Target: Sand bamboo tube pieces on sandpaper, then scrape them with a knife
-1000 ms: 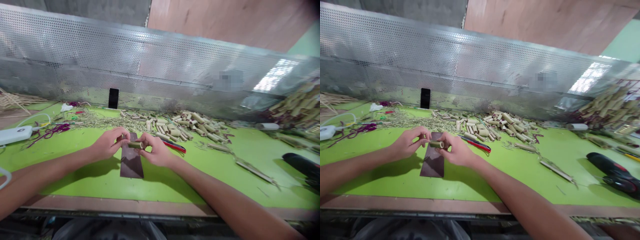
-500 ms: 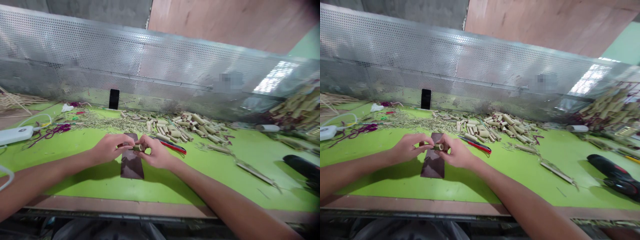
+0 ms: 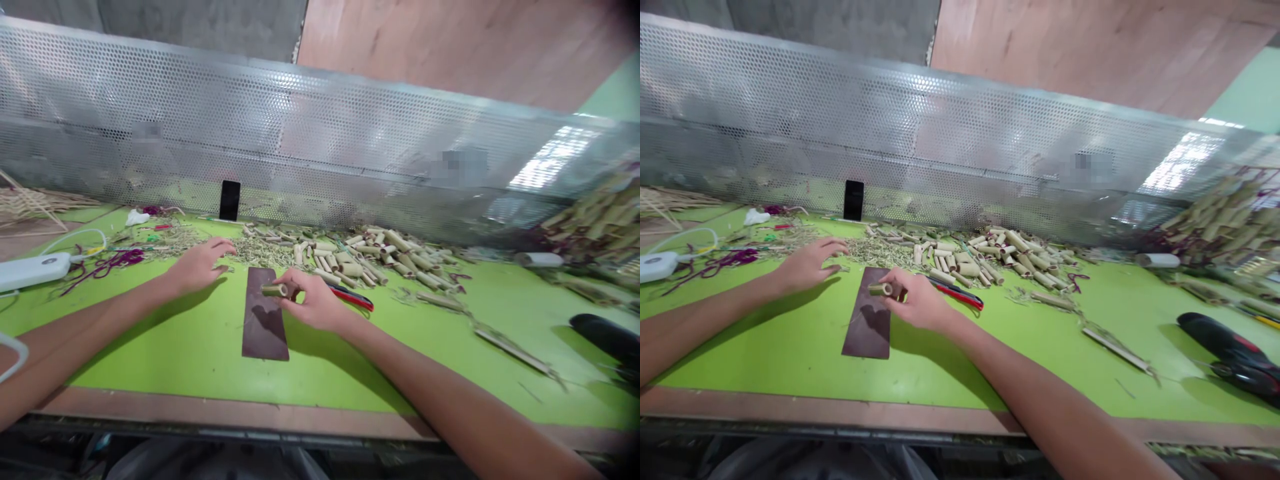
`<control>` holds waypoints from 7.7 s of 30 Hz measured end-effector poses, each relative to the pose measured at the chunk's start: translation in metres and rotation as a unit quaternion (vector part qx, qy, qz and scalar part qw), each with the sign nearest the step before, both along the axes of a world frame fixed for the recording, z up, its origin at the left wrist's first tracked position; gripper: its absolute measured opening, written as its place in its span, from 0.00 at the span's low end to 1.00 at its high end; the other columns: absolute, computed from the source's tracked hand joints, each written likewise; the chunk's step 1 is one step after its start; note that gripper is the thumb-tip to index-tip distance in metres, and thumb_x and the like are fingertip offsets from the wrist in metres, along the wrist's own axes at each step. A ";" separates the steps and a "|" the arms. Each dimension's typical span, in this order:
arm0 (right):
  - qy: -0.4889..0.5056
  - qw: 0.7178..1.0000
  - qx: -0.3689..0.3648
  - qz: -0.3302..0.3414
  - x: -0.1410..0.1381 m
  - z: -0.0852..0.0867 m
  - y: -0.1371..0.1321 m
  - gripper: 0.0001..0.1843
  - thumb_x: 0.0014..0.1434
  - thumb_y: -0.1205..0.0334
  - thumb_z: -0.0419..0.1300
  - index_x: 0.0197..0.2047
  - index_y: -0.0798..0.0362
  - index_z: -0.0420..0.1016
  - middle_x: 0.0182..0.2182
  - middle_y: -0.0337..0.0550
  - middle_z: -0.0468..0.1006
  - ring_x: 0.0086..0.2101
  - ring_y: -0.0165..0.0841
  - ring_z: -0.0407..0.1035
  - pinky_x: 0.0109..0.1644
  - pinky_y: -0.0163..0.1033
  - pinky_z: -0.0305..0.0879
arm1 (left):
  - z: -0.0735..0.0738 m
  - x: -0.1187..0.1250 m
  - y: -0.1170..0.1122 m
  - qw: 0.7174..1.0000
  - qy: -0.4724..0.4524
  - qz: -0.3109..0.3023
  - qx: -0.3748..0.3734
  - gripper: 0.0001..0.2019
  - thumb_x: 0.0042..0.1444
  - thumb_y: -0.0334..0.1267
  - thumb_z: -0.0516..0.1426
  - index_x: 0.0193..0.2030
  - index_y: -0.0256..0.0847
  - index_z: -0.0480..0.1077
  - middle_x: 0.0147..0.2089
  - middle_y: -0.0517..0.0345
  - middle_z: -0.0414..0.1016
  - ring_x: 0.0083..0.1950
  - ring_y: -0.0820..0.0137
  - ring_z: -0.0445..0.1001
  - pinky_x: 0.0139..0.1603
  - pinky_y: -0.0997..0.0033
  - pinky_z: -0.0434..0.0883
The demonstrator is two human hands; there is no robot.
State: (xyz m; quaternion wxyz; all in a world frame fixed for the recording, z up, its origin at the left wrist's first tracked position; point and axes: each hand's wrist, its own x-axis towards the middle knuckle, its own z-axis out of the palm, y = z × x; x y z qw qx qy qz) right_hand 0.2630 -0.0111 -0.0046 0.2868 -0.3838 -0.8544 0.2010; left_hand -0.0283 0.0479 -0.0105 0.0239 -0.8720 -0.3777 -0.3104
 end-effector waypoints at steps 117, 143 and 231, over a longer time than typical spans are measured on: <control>-0.056 0.996 -0.072 -0.008 -0.008 0.005 -0.001 0.11 0.58 0.63 0.65 0.45 0.52 0.75 0.39 0.43 0.80 0.37 0.36 0.73 0.38 0.40 0.66 | 0.004 0.020 -0.022 0.988 0.132 -0.073 0.021 0.21 0.70 0.48 0.48 0.61 0.39 0.71 0.60 0.46 0.75 0.61 0.56 0.72 0.68 0.47 0.61; 0.154 0.923 -0.342 0.088 -0.017 -0.008 0.001 0.22 0.52 0.49 0.73 0.44 0.52 0.73 0.33 0.38 0.78 0.32 0.32 0.72 0.38 0.41 0.70 | 0.000 0.043 -0.045 0.964 -0.090 -0.244 -0.054 0.07 0.68 0.39 0.59 0.45 0.40 0.78 0.44 0.54 0.80 0.44 0.68 0.78 0.46 0.68 0.74; 0.154 0.942 -0.293 0.051 -0.001 -0.010 0.027 0.23 0.55 0.43 0.69 0.44 0.53 0.74 0.32 0.40 0.81 0.33 0.34 0.76 0.41 0.43 0.69 | -0.002 0.041 -0.038 0.959 0.121 -0.168 0.195 0.16 0.72 0.33 0.48 0.41 0.38 0.77 0.34 0.56 0.81 0.30 0.69 0.74 0.38 0.67 0.69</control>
